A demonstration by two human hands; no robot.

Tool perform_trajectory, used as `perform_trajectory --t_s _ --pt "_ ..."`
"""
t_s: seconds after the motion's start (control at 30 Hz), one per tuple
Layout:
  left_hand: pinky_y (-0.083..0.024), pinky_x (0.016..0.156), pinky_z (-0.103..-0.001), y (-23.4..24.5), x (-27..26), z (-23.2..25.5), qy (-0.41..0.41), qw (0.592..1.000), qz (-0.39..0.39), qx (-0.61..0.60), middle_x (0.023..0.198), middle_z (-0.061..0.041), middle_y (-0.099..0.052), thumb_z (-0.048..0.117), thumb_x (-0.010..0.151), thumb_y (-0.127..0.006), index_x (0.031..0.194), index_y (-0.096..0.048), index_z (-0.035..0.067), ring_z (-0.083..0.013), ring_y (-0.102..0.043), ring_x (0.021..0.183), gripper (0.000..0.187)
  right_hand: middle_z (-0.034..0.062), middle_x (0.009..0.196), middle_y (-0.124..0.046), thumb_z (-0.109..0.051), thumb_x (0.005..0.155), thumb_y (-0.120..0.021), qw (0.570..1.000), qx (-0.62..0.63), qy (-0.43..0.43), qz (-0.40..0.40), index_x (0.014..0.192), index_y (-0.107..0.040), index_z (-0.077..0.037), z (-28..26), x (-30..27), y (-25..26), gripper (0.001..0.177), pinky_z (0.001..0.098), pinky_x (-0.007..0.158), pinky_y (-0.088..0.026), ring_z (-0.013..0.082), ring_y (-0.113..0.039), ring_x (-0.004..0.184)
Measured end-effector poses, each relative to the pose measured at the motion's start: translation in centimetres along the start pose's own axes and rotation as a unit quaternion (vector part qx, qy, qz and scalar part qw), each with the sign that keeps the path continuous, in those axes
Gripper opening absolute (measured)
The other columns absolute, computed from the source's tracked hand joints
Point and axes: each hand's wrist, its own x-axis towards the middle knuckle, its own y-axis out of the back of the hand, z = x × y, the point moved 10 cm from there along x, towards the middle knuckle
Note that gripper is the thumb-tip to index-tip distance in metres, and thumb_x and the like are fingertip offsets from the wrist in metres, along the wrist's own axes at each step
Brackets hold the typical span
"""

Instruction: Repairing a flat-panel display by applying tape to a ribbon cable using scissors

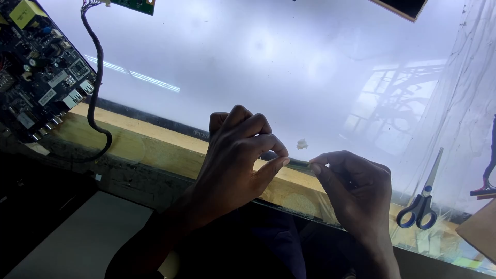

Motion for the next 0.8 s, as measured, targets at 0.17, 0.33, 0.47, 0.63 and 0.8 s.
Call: perform_trajectory --t_s 0.17,0.33,0.47,0.63,0.8 --pt "-0.026 0.075 -0.038 -0.1 0.3 0.1 0.002 1.000 0.008 -0.002 0.075 0.005 -0.048 0.015 0.080 -0.074 0.073 -0.062 0.016 -0.0180 -0.046 0.082 0.014 -0.0038 0.053 -0.056 -0.010 0.085 -0.073 1.000 -0.019 0.020 0.013 0.081 -0.073 -0.007 -0.3 0.1 0.0 0.005 0.0191 0.049 -0.031 0.0029 -0.036 0.049" --pt "-0.027 0.076 -0.039 -0.5 0.4 -0.1 0.000 1.000 0.016 0.018 0.078 0.004 -0.050 0.016 0.079 -0.075 0.074 -0.061 0.015 -0.0196 -0.048 0.086 0.015 -0.0063 0.048 -0.033 -0.010 0.086 -0.074 0.995 -0.068 0.057 0.038 0.083 -0.073 -0.009 -1.0 0.2 0.0 0.004 0.0213 0.050 -0.025 0.0051 -0.025 0.050" --pt "-0.026 0.074 -0.039 -0.6 0.5 -0.2 0.000 0.999 0.022 0.029 0.079 0.003 -0.050 0.015 0.079 -0.075 0.074 -0.060 0.015 -0.0207 -0.047 0.086 0.015 -0.0055 0.051 -0.030 -0.006 0.087 -0.073 0.992 -0.086 0.072 0.058 0.084 -0.072 -0.009 -1.2 0.1 0.1 0.004 0.0216 0.050 -0.025 0.0059 -0.025 0.050" --pt "-0.025 0.074 -0.039 -0.7 0.5 -0.5 0.002 0.999 0.028 0.034 0.078 0.003 -0.050 0.015 0.079 -0.074 0.073 -0.059 0.015 -0.0209 -0.046 0.085 0.016 -0.0050 0.050 -0.029 -0.005 0.088 -0.071 0.989 -0.096 0.089 0.065 0.087 -0.072 -0.007 -1.3 0.1 0.0 0.003 0.0218 0.050 -0.024 0.0061 -0.025 0.049" --pt "-0.025 0.074 -0.040 -0.5 0.5 -0.4 -0.004 0.999 0.035 0.037 0.080 0.002 -0.050 0.015 0.079 -0.073 0.075 -0.059 0.015 -0.0220 -0.046 0.085 0.015 -0.0041 0.050 -0.032 -0.002 0.088 -0.072 0.988 -0.105 0.091 0.073 0.091 -0.072 -0.007 -1.5 0.1 0.1 0.006 0.0218 0.050 -0.026 0.0061 -0.027 0.049"
